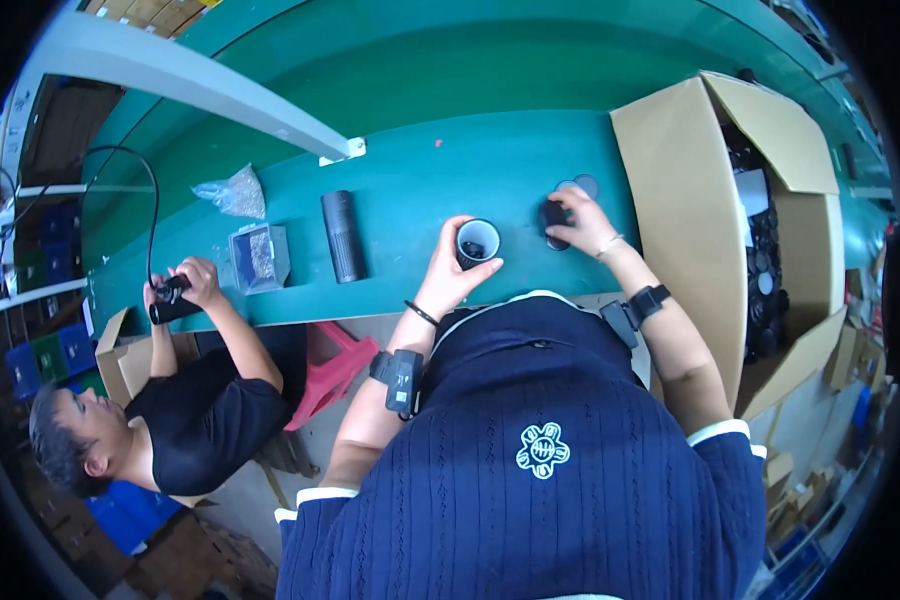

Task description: The person assembles a device by inserting a white paper into a black cylinder, fitting a circular cap onto the end, and placing the unit into a box, repeating the process for multiple units.

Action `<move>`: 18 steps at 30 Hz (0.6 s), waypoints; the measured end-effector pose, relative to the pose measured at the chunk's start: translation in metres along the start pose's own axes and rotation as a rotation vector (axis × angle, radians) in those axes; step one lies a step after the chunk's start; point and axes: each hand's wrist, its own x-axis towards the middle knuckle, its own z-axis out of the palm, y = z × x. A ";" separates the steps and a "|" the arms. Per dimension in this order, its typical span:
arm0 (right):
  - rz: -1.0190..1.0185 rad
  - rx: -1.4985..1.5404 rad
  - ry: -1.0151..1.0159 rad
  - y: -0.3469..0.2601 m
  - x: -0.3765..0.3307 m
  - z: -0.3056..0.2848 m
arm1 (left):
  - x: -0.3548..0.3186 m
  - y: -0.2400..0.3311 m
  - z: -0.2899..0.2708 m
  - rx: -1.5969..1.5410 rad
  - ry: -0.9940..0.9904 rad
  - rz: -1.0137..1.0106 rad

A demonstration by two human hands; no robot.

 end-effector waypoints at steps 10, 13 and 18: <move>-0.145 1.795 -0.459 -0.047 -0.011 0.001 | -0.004 0.002 0.000 -0.137 -0.059 0.002; -0.113 1.748 -0.454 -0.051 -0.012 0.002 | -0.004 0.000 -0.002 -0.165 -0.069 -0.007; -0.048 1.580 -0.440 -0.061 -0.008 -0.002 | -0.004 -0.001 -0.002 -0.214 -0.061 -0.006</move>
